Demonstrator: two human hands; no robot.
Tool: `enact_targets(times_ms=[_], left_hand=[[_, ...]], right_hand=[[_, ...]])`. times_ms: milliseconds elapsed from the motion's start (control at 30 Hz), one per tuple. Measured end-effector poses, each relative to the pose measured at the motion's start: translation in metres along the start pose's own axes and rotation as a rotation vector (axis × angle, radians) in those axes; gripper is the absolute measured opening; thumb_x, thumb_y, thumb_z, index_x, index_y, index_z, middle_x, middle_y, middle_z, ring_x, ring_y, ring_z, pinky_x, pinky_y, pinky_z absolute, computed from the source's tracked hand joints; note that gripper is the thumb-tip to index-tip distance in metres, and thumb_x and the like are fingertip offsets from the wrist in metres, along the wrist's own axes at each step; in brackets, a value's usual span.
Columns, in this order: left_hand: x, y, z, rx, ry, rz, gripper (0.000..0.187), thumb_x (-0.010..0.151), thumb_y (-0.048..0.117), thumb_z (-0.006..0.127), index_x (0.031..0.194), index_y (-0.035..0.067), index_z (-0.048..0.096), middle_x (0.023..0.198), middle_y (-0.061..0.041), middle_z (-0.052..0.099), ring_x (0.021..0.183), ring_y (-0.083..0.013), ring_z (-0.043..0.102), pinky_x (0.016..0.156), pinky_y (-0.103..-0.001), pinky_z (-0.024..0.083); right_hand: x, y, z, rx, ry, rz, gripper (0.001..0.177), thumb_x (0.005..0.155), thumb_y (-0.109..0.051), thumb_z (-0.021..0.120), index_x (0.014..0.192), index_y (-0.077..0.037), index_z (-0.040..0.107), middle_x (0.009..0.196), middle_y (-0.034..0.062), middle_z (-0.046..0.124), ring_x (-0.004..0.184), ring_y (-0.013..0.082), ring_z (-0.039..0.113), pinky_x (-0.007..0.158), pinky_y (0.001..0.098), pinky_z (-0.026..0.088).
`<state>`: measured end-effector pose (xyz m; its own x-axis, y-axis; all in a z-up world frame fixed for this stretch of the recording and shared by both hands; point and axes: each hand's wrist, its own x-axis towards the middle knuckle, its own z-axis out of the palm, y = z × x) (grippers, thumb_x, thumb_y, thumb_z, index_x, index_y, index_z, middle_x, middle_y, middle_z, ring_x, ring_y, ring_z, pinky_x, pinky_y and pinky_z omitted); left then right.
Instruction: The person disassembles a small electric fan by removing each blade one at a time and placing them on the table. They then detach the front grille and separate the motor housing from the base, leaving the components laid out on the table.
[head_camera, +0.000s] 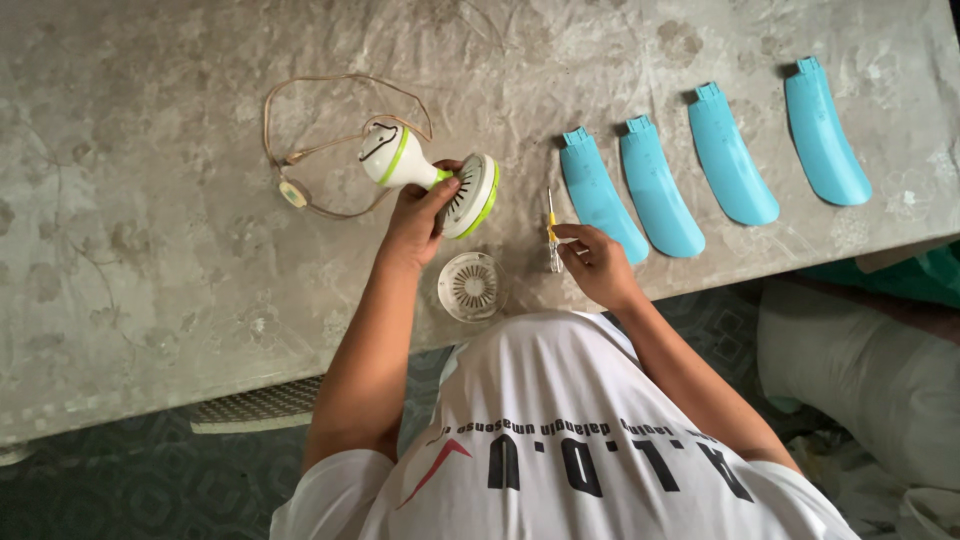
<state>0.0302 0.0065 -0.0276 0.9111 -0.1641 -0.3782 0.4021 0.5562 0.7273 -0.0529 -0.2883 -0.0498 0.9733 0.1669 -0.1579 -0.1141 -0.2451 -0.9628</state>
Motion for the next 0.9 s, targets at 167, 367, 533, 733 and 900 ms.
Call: enact_targets(times_ms=[167,367,533,733,900], left_hand=[[-0.014,0.010,0.014,-0.041,-0.035,0.025,0.027,0.095,0.006,0.074,0.121,0.002,0.068,0.112,-0.007,0.073,0.101,-0.0149,0.071,0.087,-0.031,0.059],[-0.032,0.018,0.028,-0.085,-0.092,0.016,0.028,0.096,0.006,0.072,0.123,0.002,0.066,0.113,-0.009,0.073,0.100,-0.0172,0.072,0.085,-0.034,0.061],[-0.042,0.020,0.037,-0.115,-0.121,0.026,0.028,0.098,0.006,0.071,0.125,0.002,0.065,0.116,-0.010,0.072,0.102,-0.0182,0.072,0.088,-0.035,0.060],[-0.050,0.020,0.045,-0.148,-0.177,0.032,0.029,0.100,0.008,0.068,0.128,0.000,0.064,0.119,-0.012,0.072,0.106,-0.0198,0.071,0.091,-0.035,0.059],[-0.058,0.023,0.057,-0.169,-0.232,0.040,0.030,0.099,0.008,0.067,0.128,0.000,0.062,0.123,-0.013,0.072,0.111,-0.0212,0.071,0.095,-0.036,0.059]], right_hand=[[0.002,-0.004,0.000,-0.033,-0.018,-0.026,0.032,0.097,-0.002,0.063,0.129,-0.002,0.067,0.117,0.0121,0.072,0.101,0.0183,0.073,0.082,0.0310,0.061],[0.007,-0.012,-0.001,0.047,-0.058,0.047,0.033,0.098,-0.002,0.062,0.131,-0.002,0.065,0.111,0.0100,0.073,0.089,0.0139,0.068,0.074,0.0282,0.057],[0.011,-0.037,0.002,0.158,-0.095,-0.112,0.033,0.098,0.003,0.058,0.131,0.001,0.064,0.114,0.0079,0.070,0.095,0.0104,0.067,0.078,0.0251,0.058],[0.007,-0.081,0.008,0.258,-0.131,-0.061,0.037,0.101,-0.003,0.065,0.137,0.003,0.058,0.121,0.0111,0.067,0.092,0.0134,0.065,0.077,0.0275,0.057],[0.002,-0.106,0.015,0.393,-0.159,-0.187,0.081,0.094,-0.011,0.075,0.158,0.001,0.027,0.154,0.0165,0.045,0.118,0.0198,0.066,0.093,0.0314,0.061]])
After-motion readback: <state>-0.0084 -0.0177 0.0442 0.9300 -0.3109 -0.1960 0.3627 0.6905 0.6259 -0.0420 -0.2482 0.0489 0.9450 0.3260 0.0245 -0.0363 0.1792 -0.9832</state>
